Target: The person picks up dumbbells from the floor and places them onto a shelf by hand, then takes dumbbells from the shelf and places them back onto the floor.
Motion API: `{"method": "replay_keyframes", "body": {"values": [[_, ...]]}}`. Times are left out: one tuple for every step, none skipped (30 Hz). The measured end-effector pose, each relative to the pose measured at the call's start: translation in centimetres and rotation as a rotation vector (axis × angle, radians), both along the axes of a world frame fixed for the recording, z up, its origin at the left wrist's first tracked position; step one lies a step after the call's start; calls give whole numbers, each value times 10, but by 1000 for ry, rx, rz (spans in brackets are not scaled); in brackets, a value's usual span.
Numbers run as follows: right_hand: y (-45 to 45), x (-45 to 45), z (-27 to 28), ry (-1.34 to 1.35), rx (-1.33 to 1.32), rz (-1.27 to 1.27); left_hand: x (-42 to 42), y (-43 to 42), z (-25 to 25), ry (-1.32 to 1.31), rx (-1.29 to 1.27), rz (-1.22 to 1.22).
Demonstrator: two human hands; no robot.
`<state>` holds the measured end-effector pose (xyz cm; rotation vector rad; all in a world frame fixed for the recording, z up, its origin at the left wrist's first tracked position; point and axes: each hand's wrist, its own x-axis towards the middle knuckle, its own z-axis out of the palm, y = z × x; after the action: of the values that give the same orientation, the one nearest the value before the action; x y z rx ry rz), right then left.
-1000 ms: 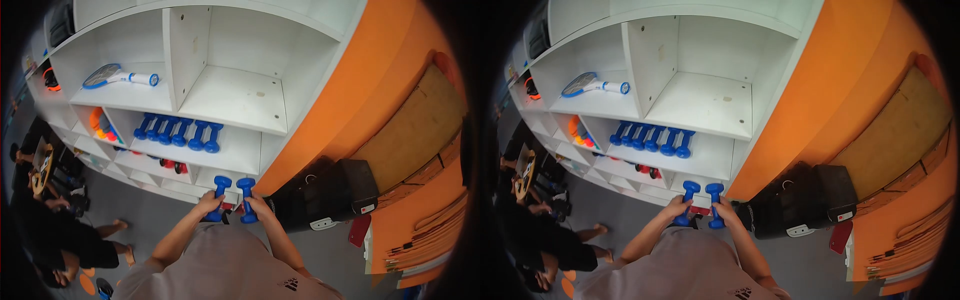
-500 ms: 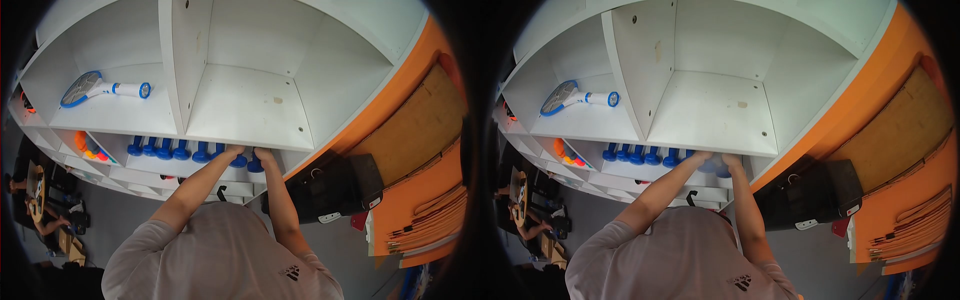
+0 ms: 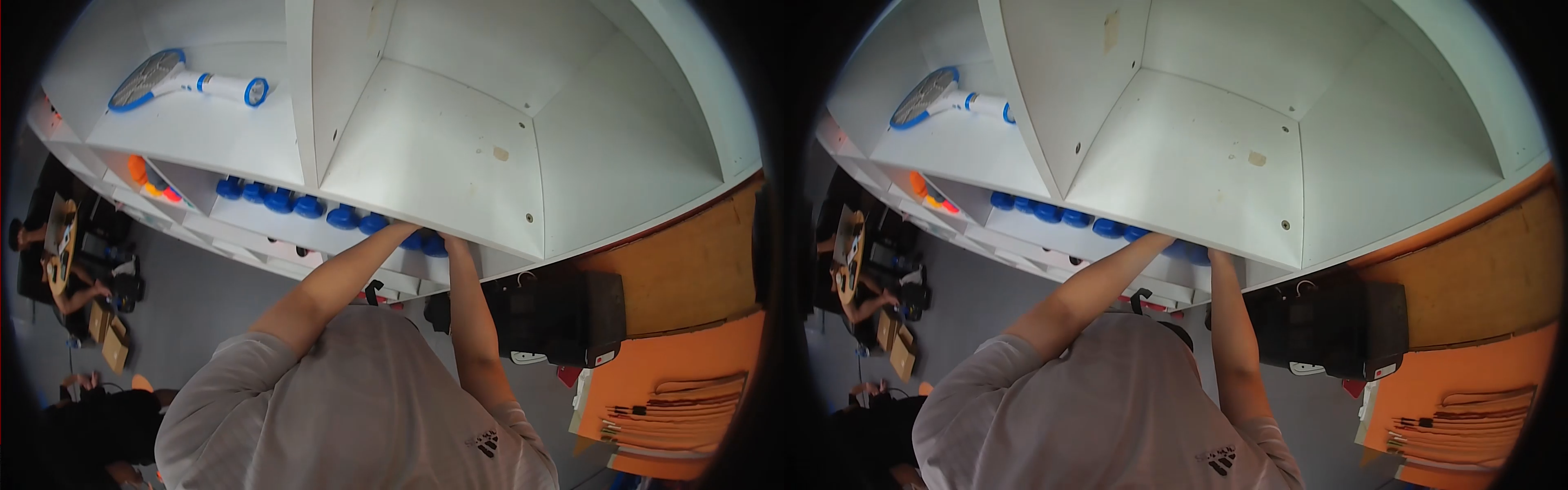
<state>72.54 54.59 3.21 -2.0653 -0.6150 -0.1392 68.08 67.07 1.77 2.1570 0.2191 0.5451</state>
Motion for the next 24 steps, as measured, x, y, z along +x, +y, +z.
{"method": "replay_keyframes", "body": {"values": [[0, 2, -3, -46, -16, 10, -3, -2, 3, -7, 32, 5], [-1, 4, -6, -95, -31, 21, -6, -3, 7, -17, 66, 10], [-1, 4, -8, -149, -44, 34, -9, -5, 11, -32, 101, 16], [-1, 4, -9, -209, -55, 50, -13, -7, 15, -52, 138, 26], [-3, -4, 3, -213, -59, 69, -29, -13, 46, 92, 89, 63], [-4, -24, 28, -178, -69, 35, -37, -18, 59, 90, 76, 87], [-9, -46, 50, -142, -86, 11, -47, -25, 67, 65, 17, 138], [-17, -61, 64, -146, -100, 61, -55, -28, 68, 36, -42, 205], [-24, -78, 73, -202, -119, 51, -64, -33, 64, -199, -21, 252], [-31, -97, 80, -256, -133, 52, -82, -43, 75, -293, -11, 361], [-37, -120, 86, -255, -134, 135, -109, -56, 93, -341, -175, 324], [-43, -142, 89, 8, 123, 260, -135, -68, 107, -396, -328, 289], [-50, -161, 86, 299, 362, 373, -158, -81, 110, -393, -313, 375], [-57, -175, 78, 336, 351, 450, -182, -95, 110, -390, -290, 406], [-65, -187, 68, 430, 353, 530, -204, -109, 106, -382, -268, 433], [-75, -199, 59, 525, 347, 608, -226, -121, 96, -368, -254, 514], [-87, -210, 52, 564, 322, 682, -251, -133, 83, -312, -311, 575], [-97, -222, 49, 685, 169, 801, -278, -149, 69, -262, -373, 652], [-105, -236, 44, 794, 14, 924, -309, -166, 53, -264, -428, 716], [-118, -248, 35, 841, -99, 1030, -341, -189, 36, -264, -415, 811], [-131, -260, 21, 913, -168, 1100, -369, -213, 21, -199, -398, 937], [-141, -270, 11, 973, -243, 1172, -396, -234, 15, -141, -383, 1063], [-151, -282, 10, 964, -376, 1245, -424, -257, 20, -150, -369, 1155], [-163, -295, 9, 948, -504, 1305, -450, -284, 30, -116, -525, 1200]]}}
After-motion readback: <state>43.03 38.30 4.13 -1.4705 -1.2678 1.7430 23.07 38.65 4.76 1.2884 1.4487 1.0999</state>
